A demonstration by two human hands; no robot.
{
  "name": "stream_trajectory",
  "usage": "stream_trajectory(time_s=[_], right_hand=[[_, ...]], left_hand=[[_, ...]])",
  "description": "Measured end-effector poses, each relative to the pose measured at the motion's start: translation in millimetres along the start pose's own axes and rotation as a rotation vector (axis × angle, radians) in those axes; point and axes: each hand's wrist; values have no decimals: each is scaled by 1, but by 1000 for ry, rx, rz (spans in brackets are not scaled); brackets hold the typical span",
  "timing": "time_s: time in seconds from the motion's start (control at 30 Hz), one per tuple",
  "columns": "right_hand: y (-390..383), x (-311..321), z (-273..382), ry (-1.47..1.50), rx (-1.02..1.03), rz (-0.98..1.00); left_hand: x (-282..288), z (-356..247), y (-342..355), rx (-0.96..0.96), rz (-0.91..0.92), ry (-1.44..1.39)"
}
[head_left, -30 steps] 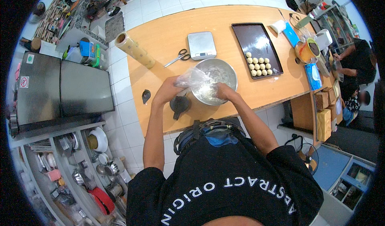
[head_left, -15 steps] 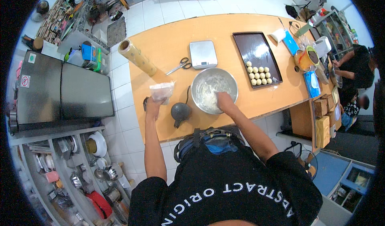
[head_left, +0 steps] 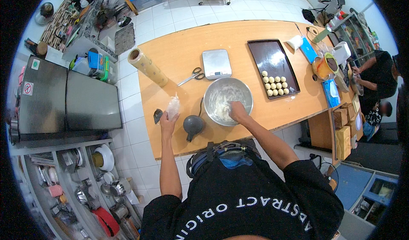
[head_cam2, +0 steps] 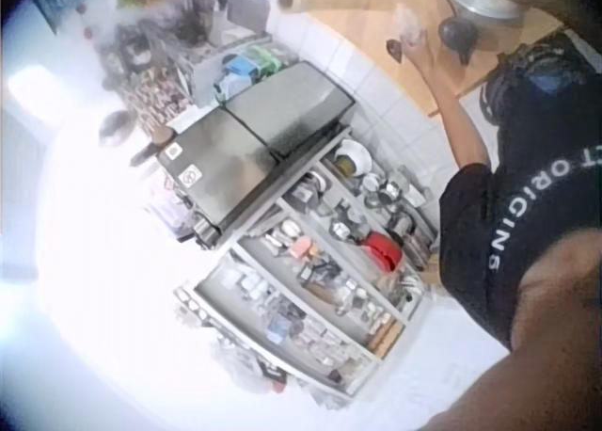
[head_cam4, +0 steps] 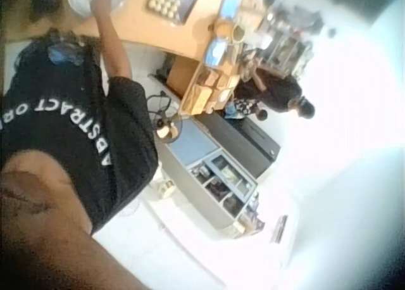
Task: The person mixes ingredients in a metal bowl by hand, pours liquid from a kettle, and empties powder from a plastic packet into the bowl while kneading the dough.
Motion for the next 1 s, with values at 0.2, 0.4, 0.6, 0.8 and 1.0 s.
stream_trajectory(time_s=[0.2,0.4,0.6,0.8,1.0], right_hand=[[-15,8,0,10,223,-19],[-8,11,-7,-46,135,-118],[-4,21,5,-87,88,-73],[-8,13,-2,-22,163,-53],[-4,9,-5,-43,124,-95]], left_hand=[[0,6,-2,-56,1,120],[6,1,-8,-122,-10,210],[10,-41,-24,-105,-16,248],[-11,-93,-48,-420,-266,506],[-90,-100,-86,77,337,237]])
Point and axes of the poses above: each hand's wrist, its own y-axis towards the middle knuckle, its own x-axis out of the back of the hand, z = x × y, and after that the axes turned 2 degrees about x, right-handed
